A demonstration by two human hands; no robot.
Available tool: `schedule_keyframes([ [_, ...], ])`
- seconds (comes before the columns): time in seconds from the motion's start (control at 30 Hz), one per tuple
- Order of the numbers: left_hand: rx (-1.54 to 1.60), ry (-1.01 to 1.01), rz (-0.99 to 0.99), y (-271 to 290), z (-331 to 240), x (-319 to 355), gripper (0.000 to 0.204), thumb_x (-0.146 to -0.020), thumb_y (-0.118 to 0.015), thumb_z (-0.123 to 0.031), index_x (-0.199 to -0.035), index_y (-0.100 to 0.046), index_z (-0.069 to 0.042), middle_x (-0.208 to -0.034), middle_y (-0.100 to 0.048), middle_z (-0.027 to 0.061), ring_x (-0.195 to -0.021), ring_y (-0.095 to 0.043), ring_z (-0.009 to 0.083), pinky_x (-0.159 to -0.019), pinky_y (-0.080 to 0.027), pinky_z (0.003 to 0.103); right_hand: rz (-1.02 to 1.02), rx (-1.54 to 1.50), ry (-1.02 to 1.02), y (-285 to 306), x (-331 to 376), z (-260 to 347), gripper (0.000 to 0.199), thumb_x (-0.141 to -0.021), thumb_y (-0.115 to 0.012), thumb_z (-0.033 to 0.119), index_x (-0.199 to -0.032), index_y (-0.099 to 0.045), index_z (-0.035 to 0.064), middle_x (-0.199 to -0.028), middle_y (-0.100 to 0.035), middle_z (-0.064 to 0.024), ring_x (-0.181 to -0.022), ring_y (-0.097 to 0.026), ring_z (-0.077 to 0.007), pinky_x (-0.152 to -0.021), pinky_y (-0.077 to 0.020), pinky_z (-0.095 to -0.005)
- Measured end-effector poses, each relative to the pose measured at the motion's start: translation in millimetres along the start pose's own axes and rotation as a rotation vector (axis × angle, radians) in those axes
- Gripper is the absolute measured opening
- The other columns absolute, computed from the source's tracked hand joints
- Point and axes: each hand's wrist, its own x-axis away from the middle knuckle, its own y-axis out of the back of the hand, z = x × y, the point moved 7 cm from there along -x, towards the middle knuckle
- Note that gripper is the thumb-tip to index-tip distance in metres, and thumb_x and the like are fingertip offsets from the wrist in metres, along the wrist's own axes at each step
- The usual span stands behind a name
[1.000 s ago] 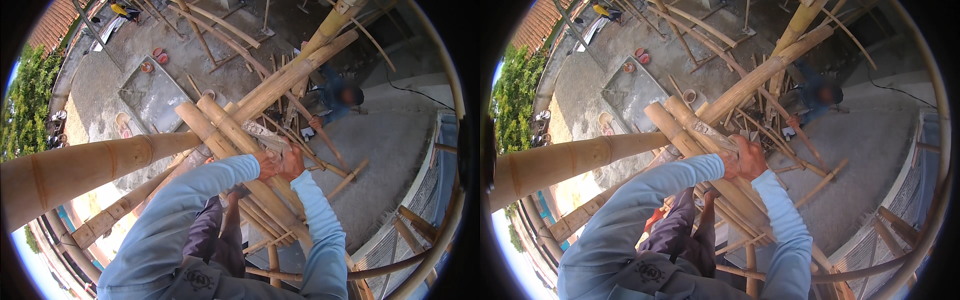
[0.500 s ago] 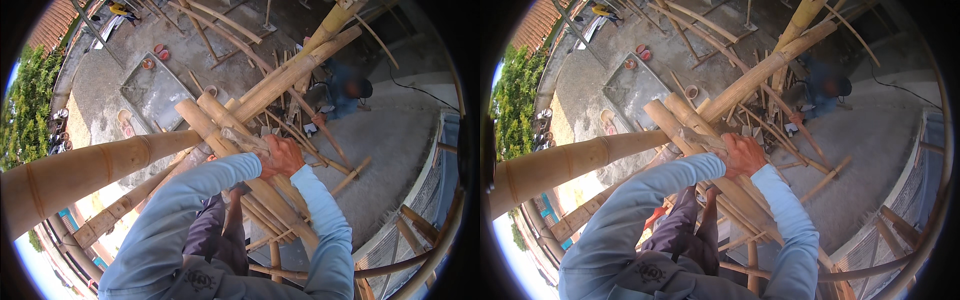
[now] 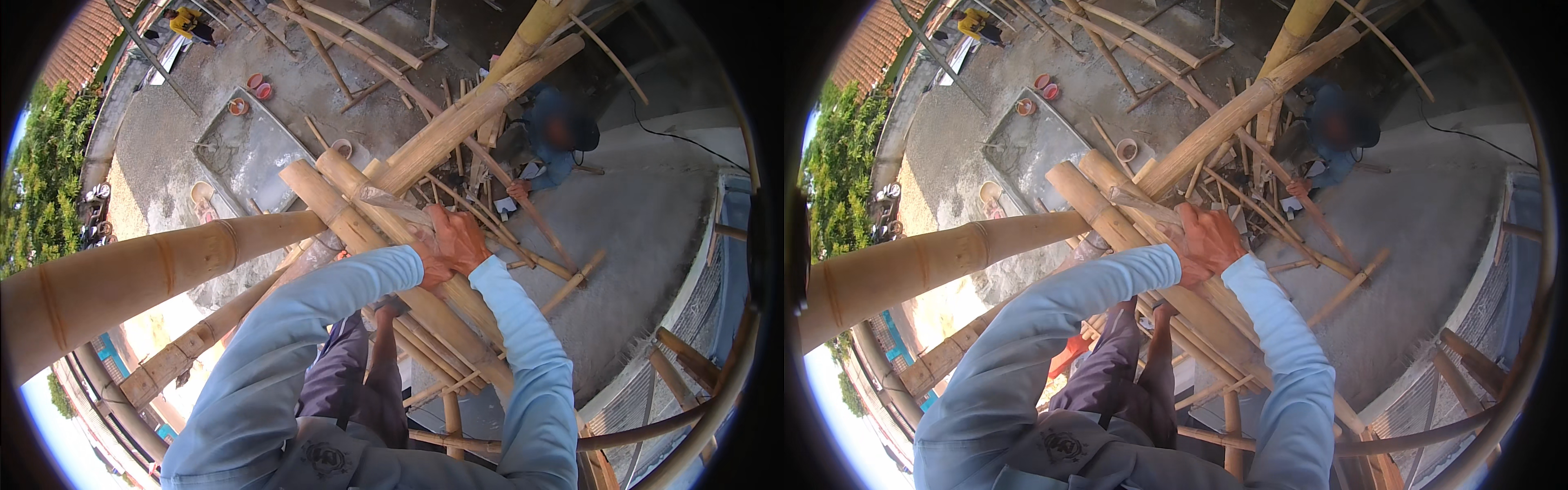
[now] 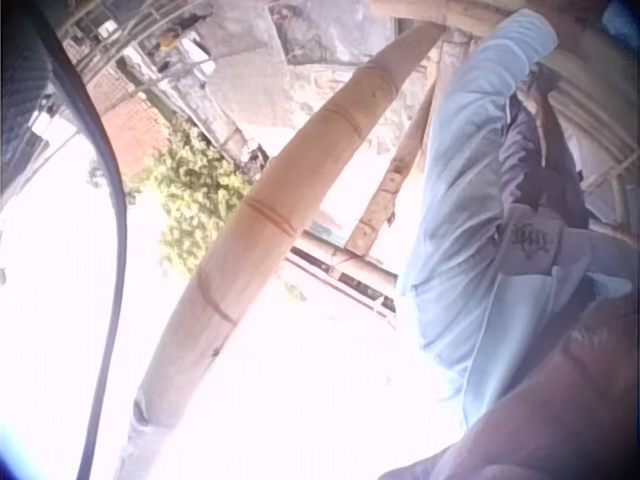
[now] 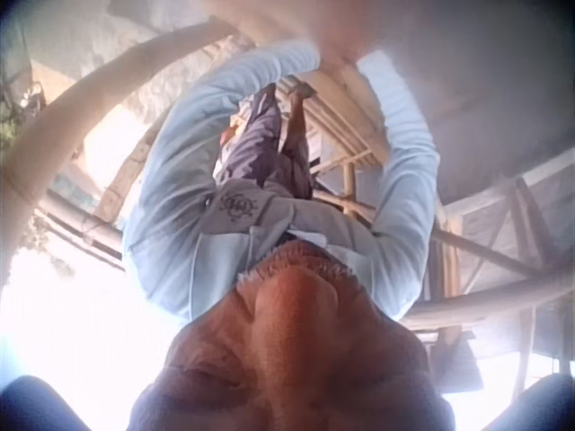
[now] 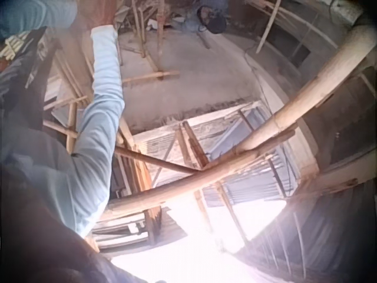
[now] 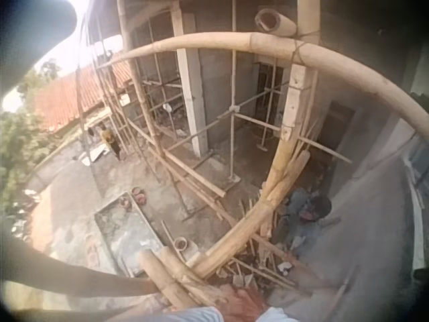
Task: The person uses a metal hook tool to pry apart and reposition bamboo poles within a curved scaffolding structure. They repeatedly lift, align, and secure the poles by hand, working on the upper section of the assembly.
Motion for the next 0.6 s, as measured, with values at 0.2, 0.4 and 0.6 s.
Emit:
schedule_keyframes([
  [0.2, 0.179, 0.001, -0.047, -46, 10, -23, 0.075, -0.084, -0.06, -0.072, -0.113, -0.074, -0.005, -0.122, -0.07, 0.0143, -0.116, -0.064, 0.0394, -0.1, -0.051, 0.057, 0.029, 0.099, 0.021, -11, 1, -9, 0.048, -0.093, -0.068, 0.047, -0.092, -0.054, 0.0012, -0.086, -0.07, -0.0246, -0.075, -0.071, -0.0438, -0.066, -0.0552, -0.0515],
  [0.4, 0.279, 0.026, -0.181, -73, 17, -20, 0.073, -0.084, -0.061, -0.07, -0.115, -0.073, -0.005, -0.119, -0.072, 0.0136, -0.119, -0.063, 0.0373, -0.1, -0.05, 0.058, -0.334, -0.29, 0.279, 38, 6, 21, 0.046, -0.091, -0.07, 0.045, -0.092, -0.055, 0.0016, -0.08, -0.069, -0.024, -0.073, -0.07, -0.0437, -0.065, -0.0553, -0.0503],
  [0.6, -0.014, -0.05, -0.145, -26, -8, -10, 0.078, -0.082, -0.064, -0.07, -0.115, -0.07, 0.0, -0.112, -0.073, 0.0178, -0.12, -0.063, 0.0351, -0.106, -0.047, 0.056, -0.049, 0.09, 0.064, 0, -15, -13, 0.038, -0.086, -0.076, 0.032, -0.095, -0.056, 0.0004, -0.083, -0.069, -0.0222, -0.071, -0.07, -0.0421, -0.063, -0.0555, -0.0496],
])
